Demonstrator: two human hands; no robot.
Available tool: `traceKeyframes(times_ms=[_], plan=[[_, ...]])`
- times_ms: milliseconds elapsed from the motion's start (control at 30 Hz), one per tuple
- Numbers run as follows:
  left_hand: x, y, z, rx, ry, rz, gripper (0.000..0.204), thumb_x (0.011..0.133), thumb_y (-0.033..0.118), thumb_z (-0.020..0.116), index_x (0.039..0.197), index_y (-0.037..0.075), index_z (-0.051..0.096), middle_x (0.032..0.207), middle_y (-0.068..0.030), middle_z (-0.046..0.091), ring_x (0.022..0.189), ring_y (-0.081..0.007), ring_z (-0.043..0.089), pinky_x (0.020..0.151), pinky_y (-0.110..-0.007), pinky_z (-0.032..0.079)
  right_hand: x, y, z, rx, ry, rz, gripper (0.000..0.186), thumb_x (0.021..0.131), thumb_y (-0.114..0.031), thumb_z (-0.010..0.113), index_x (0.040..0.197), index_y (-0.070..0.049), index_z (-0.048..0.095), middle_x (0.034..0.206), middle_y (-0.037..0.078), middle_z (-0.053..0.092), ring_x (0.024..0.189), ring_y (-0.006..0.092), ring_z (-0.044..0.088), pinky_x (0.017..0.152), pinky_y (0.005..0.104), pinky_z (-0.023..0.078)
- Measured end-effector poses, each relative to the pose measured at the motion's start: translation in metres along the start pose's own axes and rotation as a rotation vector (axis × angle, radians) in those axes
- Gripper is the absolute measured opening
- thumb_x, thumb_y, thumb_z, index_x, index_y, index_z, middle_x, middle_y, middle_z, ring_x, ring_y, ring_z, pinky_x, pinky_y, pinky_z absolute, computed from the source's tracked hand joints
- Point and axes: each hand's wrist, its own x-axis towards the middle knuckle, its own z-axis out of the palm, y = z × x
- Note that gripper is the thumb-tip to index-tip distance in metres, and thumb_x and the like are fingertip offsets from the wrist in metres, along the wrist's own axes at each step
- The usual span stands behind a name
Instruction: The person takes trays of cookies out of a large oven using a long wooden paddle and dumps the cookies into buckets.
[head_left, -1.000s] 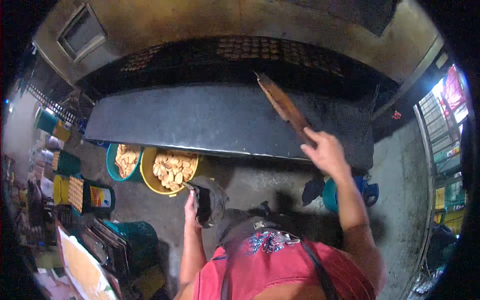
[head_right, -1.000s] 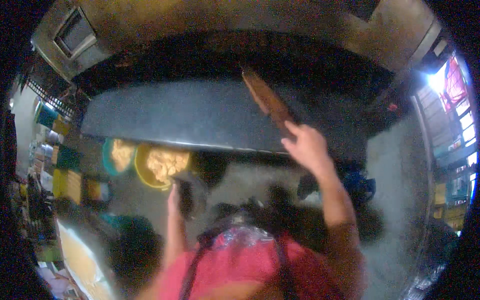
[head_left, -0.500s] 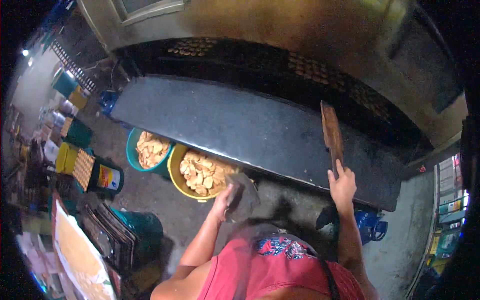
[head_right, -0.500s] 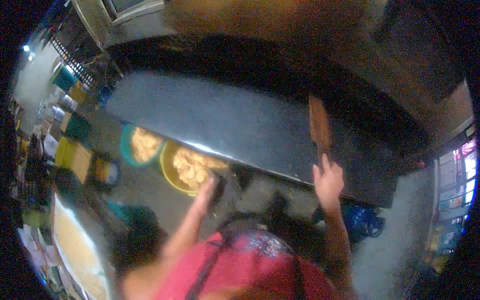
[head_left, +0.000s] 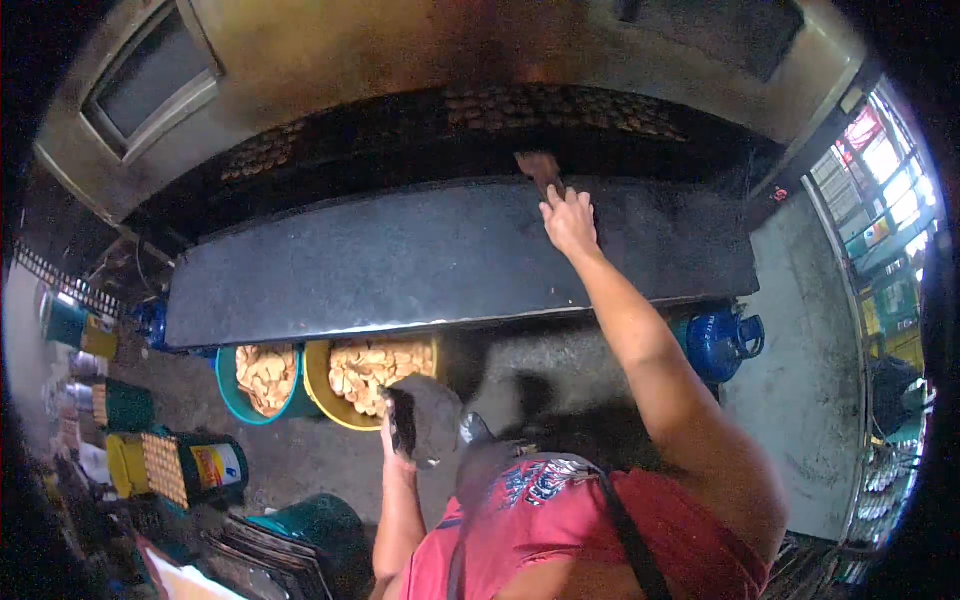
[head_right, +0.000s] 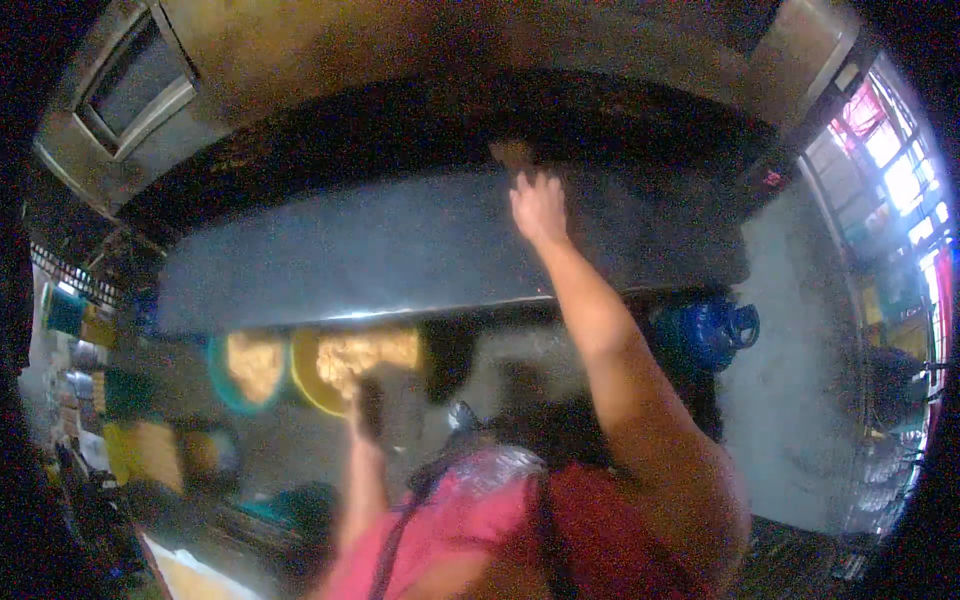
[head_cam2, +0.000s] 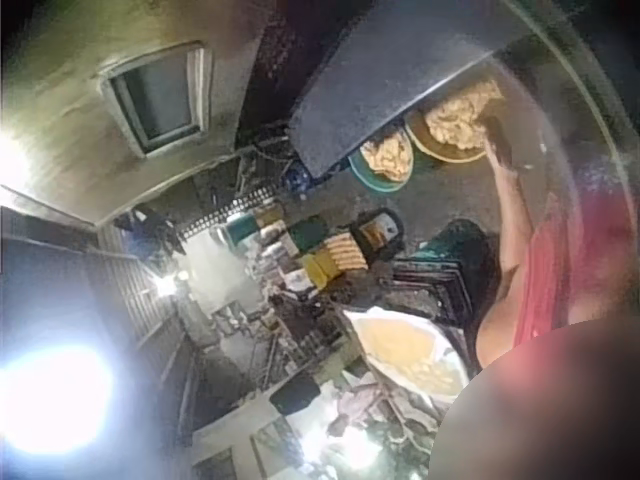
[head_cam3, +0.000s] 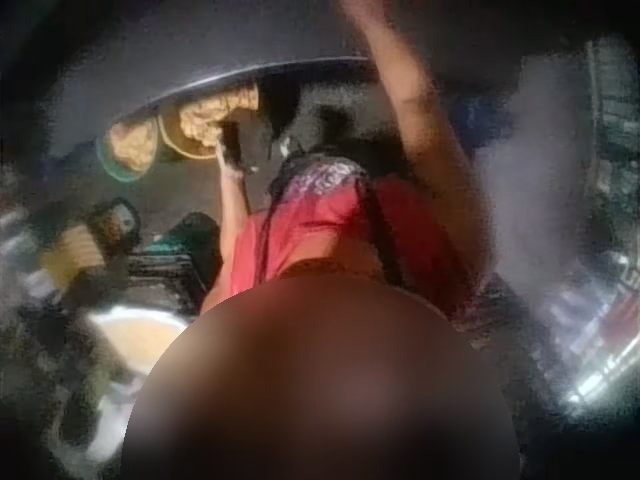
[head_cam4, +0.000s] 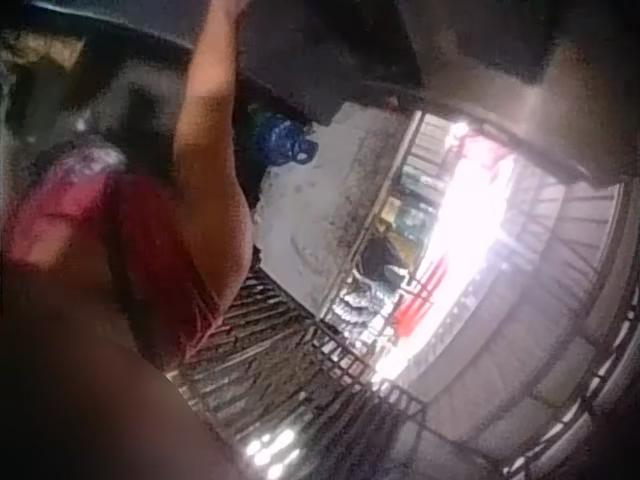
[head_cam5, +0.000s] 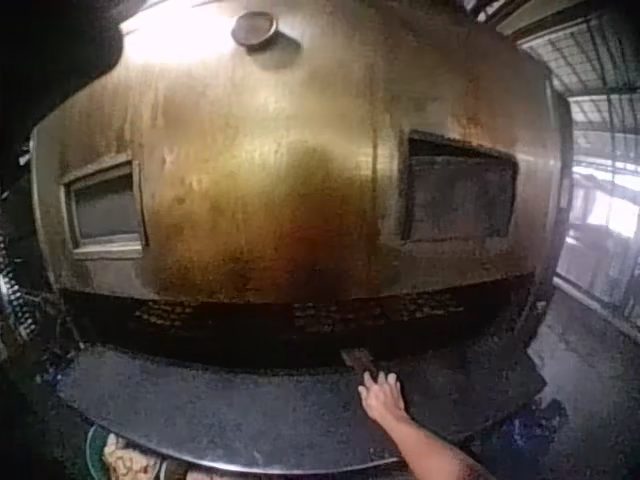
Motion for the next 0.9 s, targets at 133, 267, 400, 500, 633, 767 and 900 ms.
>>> traceKeyframes(times_ms=[133,267,400,500,633,767,900], plan=[[-0.027,0.004,0.131,0.208,0.249,-0.127,0.055,0.092,0.048,0.05,0.127,0.006,0.051,0.12,-0.0084,0.057,0.113,-0.0229,0.053,0.096,-0.038,0.043,-0.05,0.02,-0.022,0.023,-0.028,-0.011,0.045,0.091,-0.032,0.051,0.129,-0.008,0.051,0.118,0.022,0.053,0.104,0.0373,0.047,0.088,0.0466,0.043],[-0.028,-0.029,0.187,0.166,0.11,-0.183,0.055,0.092,0.05,0.049,0.128,0.008,0.051,0.12,-0.0097,0.058,0.113,-0.0244,0.053,0.096,-0.04,0.044,-0.127,0.044,-0.045,0.045,-0.001,-0.079,0.046,0.088,-0.029,0.056,0.129,-0.009,0.051,0.126,0.021,0.049,0.106,0.0368,0.046,0.088,0.0459,0.041],[-0.026,-0.082,0.219,0.039,0.076,-0.079,0.046,0.092,0.049,0.05,0.118,0.011,0.054,0.108,-0.0094,0.06,0.098,-0.0227,0.056,0.082,-0.041,0.047,-0.23,0.074,-0.08,0.079,-0.017,-0.199,0.047,0.087,-0.03,0.058,0.129,-0.009,0.051,0.127,0.02,0.047,0.106,0.036,0.045,0.09,0.045,0.04],[-0.005,-0.125,0.21,-0.02,0.039,0.129,0.035,0.091,0.046,0.055,0.091,0.011,0.058,0.078,-0.0035,0.058,0.068,-0.0191,0.053,0.062,-0.034,0.045,-0.311,0.103,-0.119,0.187,-0.084,-0.276,0.054,0.079,-0.022,0.068,0.129,-0.008,0.051,0.128,0.021,0.045,0.109,0.038,0.044,0.093,0.0435,0.04],[-0.02,-0.165,0.215,0.02,0.155,0.188,0.029,0.094,0.031,0.056,0.11,0.007,0.054,0.102,-0.0019,0.061,0.087,-0.0165,0.056,0.074,-0.033,0.045,-0.374,0.147,-0.161,0.399,-0.196,-0.199,0.07,0.068,-0.024,0.076,0.13,-0.008,0.049,0.123,0.02,0.053,0.109,0.0362,0.05,0.093,0.0421,0.043],[-0.078,-0.154,0.235,0.127,0.297,0.343,0.029,0.091,0.024,0.058,0.106,0.0,0.055,0.095,-0.01,0.063,0.08,-0.0216,0.061,0.068,-0.036,0.05,-0.376,0.173,-0.167,0.593,-0.485,0.154,0.071,0.062,-0.023,0.078,0.125,-0.005,0.051,0.11,0.021,0.063,0.101,0.0343,0.061,0.087,0.0403,0.049],[-0.058,-0.102,0.209,-0.016,0.277,0.337,0.027,0.091,0.022,0.056,0.109,0.001,0.054,0.096,-0.0118,0.063,0.083,-0.0252,0.063,0.073,-0.04,0.053,-0.331,0.158,-0.174,0.57,-0.47,0.077,0.071,0.059,-0.022,0.078,0.123,-0.004,0.052,0.108,0.02,0.064,0.098,0.0344,0.063,0.085,0.04,0.05]])
